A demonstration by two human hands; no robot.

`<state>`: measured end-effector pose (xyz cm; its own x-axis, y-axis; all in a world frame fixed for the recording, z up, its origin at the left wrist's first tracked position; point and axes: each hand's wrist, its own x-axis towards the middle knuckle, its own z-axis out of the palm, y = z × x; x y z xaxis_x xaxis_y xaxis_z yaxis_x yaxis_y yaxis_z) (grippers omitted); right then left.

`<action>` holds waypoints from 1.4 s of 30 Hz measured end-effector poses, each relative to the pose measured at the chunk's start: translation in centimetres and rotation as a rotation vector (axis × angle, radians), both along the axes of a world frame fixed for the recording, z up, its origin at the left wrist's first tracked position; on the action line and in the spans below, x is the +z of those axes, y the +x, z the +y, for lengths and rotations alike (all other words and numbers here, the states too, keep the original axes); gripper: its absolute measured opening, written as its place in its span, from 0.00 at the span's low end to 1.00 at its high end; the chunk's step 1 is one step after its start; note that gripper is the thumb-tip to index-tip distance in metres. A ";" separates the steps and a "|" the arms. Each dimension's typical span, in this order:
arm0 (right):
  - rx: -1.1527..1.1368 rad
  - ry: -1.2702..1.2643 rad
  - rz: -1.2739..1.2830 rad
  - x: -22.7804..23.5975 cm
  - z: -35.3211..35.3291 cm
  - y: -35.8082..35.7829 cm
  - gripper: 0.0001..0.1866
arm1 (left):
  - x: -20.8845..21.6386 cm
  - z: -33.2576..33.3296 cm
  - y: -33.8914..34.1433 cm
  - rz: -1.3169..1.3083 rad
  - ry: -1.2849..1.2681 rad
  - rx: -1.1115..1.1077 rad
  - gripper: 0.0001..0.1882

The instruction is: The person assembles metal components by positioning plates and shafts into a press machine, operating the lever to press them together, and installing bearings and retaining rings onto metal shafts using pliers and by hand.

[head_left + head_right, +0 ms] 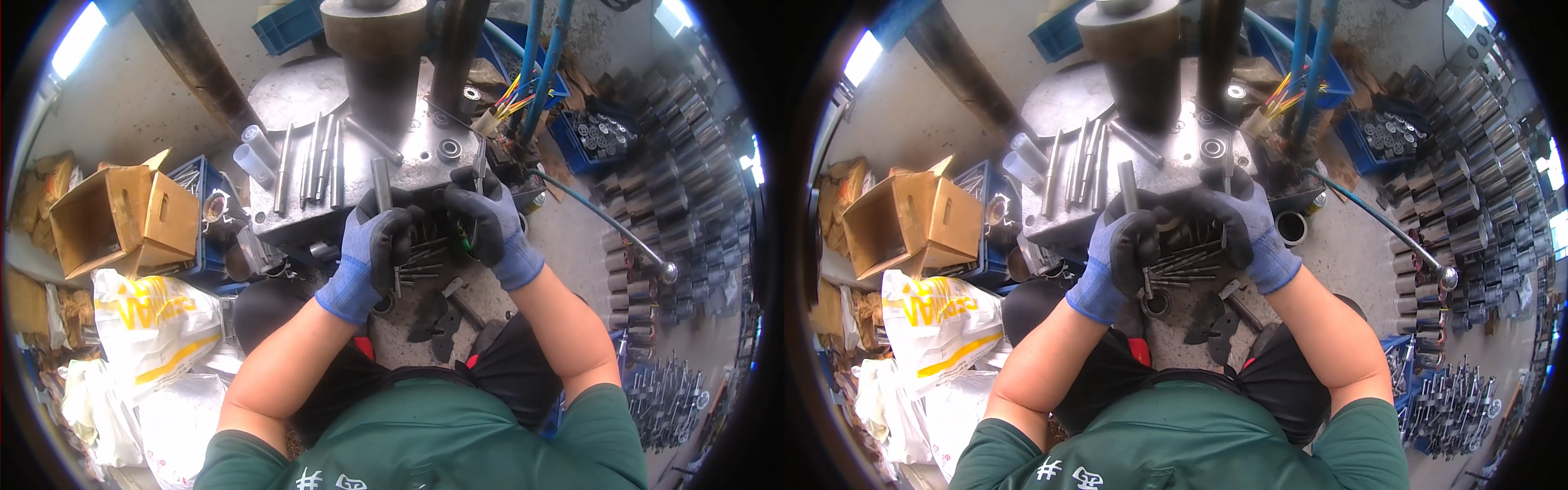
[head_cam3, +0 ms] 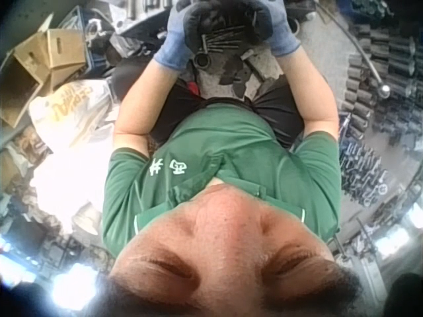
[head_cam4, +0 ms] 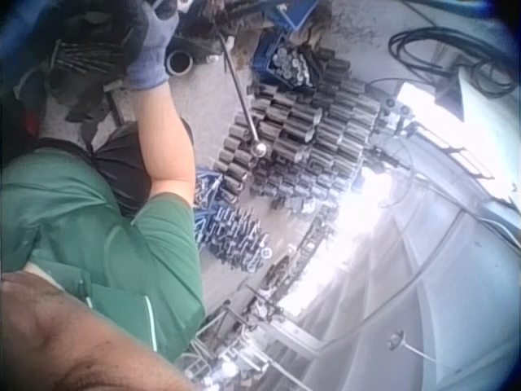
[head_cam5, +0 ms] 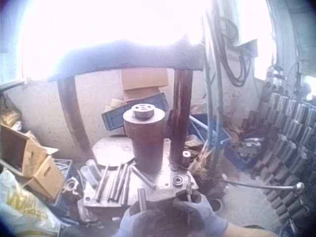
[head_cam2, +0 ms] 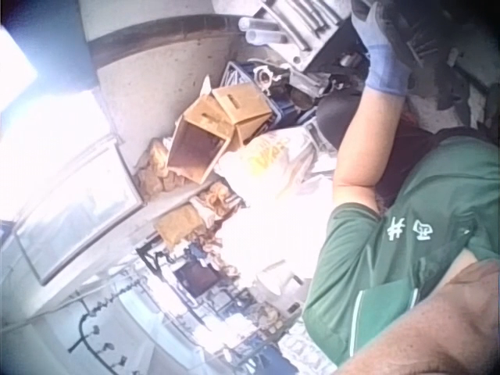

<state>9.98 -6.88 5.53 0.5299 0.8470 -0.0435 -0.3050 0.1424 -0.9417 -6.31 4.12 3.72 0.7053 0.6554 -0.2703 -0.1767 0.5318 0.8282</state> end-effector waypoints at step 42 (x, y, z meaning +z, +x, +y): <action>0.016 -0.310 -1.620 0.3 -5.8 0.9 0.38 | -0.3 -1.0 1.3 0.096 0.346 0.107 0.11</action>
